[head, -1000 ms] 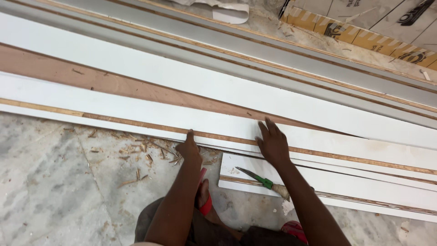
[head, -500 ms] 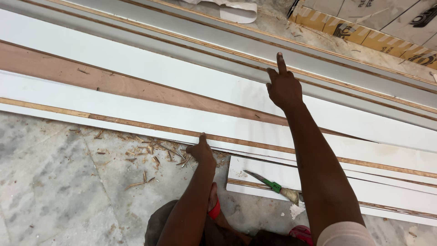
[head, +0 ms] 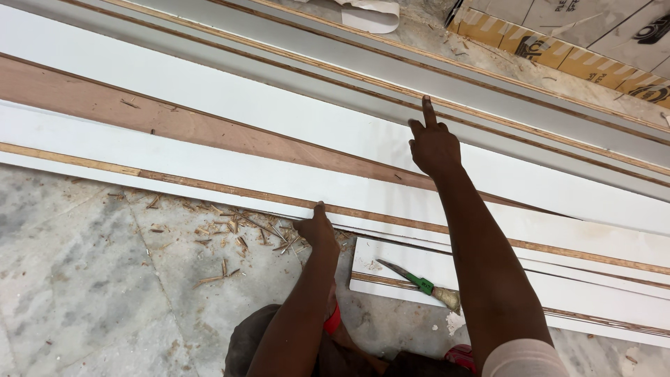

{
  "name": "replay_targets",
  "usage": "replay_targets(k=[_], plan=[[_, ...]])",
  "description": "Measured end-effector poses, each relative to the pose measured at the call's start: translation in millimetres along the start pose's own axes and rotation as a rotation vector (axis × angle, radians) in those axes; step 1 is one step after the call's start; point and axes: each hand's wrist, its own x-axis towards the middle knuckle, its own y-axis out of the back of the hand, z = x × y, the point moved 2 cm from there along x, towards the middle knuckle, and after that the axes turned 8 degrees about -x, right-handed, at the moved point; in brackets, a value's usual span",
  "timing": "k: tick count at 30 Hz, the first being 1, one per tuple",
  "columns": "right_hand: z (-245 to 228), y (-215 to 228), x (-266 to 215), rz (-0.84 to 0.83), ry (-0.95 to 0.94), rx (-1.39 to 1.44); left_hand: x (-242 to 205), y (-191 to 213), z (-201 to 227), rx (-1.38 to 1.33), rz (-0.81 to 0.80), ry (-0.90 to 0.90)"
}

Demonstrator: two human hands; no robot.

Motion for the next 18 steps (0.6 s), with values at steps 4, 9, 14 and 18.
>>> replay_targets(k=[4,9,14,18], plan=[[-6,8,3,-0.054,-0.032,0.009,3,-1,-2,0.109,0.018,-0.012],[-11,-1,2,-0.022,-0.003,0.028,-1,-2,1,0.145,0.012,0.012],[-10,-23,-1,0.012,0.021,0.002,-10,-3,9,0.097,-0.012,0.082],[-16,-27,-9,0.011,0.046,-0.019,-13,-4,13,0.058,-0.018,0.075]])
